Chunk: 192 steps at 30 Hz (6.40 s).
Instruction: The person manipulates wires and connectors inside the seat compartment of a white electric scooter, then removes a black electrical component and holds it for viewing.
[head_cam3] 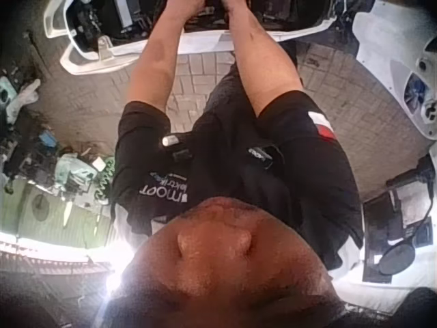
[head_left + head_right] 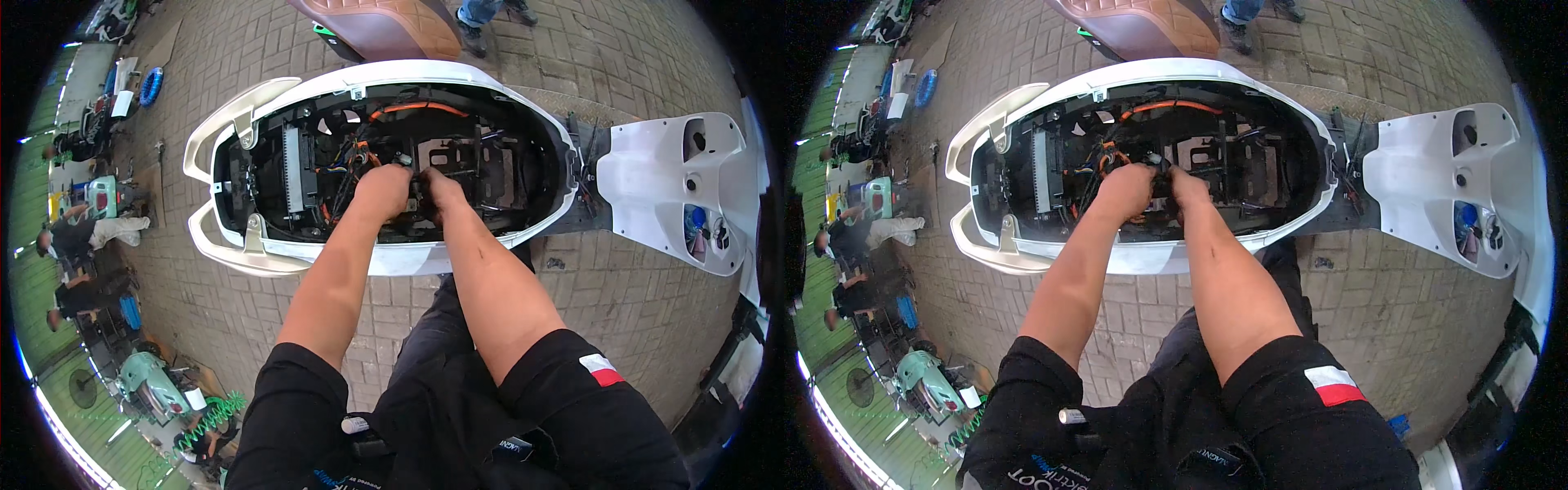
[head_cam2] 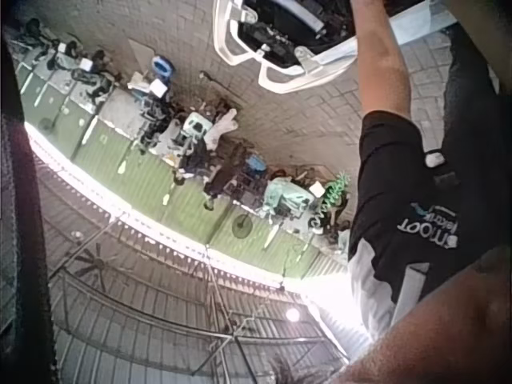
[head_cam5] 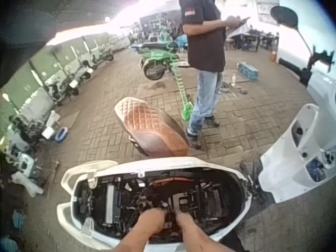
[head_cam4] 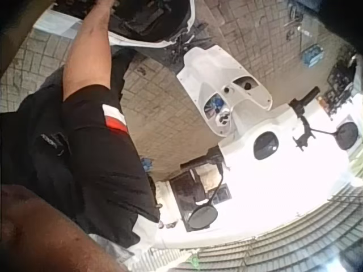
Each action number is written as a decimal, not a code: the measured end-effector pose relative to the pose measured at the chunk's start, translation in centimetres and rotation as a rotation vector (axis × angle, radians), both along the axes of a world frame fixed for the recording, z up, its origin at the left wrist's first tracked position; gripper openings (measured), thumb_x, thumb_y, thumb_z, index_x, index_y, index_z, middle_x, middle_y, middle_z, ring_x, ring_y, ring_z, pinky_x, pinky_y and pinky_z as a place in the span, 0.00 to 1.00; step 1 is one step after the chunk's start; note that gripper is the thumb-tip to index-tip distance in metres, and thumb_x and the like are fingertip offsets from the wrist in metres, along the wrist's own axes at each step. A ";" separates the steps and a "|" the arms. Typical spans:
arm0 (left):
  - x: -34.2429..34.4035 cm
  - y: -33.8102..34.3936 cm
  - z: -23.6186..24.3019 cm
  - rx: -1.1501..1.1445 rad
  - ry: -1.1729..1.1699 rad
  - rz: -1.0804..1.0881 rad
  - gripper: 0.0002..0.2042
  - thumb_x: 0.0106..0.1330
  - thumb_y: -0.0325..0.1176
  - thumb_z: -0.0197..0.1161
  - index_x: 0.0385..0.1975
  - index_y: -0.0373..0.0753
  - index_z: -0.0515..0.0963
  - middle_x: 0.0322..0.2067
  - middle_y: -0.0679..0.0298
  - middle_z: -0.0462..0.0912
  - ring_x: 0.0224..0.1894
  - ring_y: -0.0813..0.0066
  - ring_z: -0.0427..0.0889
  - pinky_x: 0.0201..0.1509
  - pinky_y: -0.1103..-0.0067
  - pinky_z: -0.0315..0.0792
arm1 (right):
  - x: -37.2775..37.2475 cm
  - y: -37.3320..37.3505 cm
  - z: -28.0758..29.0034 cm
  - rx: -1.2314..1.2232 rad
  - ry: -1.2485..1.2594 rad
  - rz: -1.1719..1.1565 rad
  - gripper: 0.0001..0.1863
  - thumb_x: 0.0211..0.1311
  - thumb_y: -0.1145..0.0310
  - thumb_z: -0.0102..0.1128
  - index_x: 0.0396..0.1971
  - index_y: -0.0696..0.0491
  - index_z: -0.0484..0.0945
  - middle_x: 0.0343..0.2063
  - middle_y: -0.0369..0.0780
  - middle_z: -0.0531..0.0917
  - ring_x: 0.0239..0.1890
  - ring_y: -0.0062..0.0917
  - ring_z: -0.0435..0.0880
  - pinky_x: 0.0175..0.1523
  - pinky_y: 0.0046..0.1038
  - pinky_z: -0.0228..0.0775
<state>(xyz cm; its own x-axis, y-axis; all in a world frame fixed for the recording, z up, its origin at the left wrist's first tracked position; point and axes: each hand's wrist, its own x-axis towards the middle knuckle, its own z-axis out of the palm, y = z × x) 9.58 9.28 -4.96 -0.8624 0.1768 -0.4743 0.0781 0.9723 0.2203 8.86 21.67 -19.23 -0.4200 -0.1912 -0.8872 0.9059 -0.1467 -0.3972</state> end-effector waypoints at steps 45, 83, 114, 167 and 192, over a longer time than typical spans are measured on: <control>0.1 -0.5 -0.7 -0.023 0.192 -0.035 0.16 0.55 0.36 0.62 0.43 0.38 0.77 0.41 0.56 0.81 0.42 0.56 0.81 0.46 0.66 0.75 | 0.3 -0.2 5.5 -0.188 -0.081 -0.233 0.29 0.56 0.53 0.63 0.46 0.64 0.76 0.42 0.47 0.81 0.41 0.35 0.80 0.44 0.36 0.72; 3.5 0.8 6.4 0.224 0.541 0.566 0.13 0.60 0.33 0.59 0.43 0.37 0.79 0.42 0.53 0.79 0.45 0.54 0.78 0.49 0.68 0.73 | -2.5 13.7 8.1 -0.252 -0.084 -0.396 0.11 0.63 0.62 0.53 0.25 0.52 0.72 0.17 0.35 0.70 0.18 0.24 0.68 0.25 0.27 0.65; 0.2 35.9 -3.5 0.814 -0.344 0.286 0.18 0.62 0.32 0.59 0.53 0.42 0.71 0.40 0.52 0.82 0.46 0.61 0.80 0.51 0.69 0.71 | 15.1 52.3 5.4 0.203 -0.091 -1.059 0.12 0.62 0.60 0.53 0.20 0.45 0.68 0.18 0.34 0.69 0.23 0.25 0.66 0.32 0.29 0.59; 20.8 10.1 2.1 0.510 0.522 0.898 0.13 0.53 0.34 0.68 0.37 0.38 0.78 0.38 0.56 0.79 0.42 0.56 0.78 0.47 0.69 0.72 | -5.9 35.9 1.4 0.762 0.963 0.108 0.18 0.68 0.60 0.51 0.43 0.62 0.74 0.37 0.42 0.79 0.39 0.28 0.76 0.47 0.28 0.67; 8.6 -0.6 8.3 -0.227 0.179 0.613 0.22 0.60 0.36 0.62 0.56 0.41 0.71 0.40 0.50 0.79 0.43 0.50 0.78 0.47 0.65 0.72 | -1.4 42.8 -0.8 0.970 0.367 0.732 0.24 0.59 0.57 0.57 0.49 0.61 0.74 0.46 0.52 0.79 0.50 0.43 0.78 0.54 0.36 0.69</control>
<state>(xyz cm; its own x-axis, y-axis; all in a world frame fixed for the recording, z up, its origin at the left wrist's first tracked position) 18.23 8.69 3.30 -0.8437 -0.4564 -0.2828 -0.4858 0.8731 0.0402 7.50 64.51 -20.00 -0.7412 0.1783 -0.6472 0.4658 0.8308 -0.3045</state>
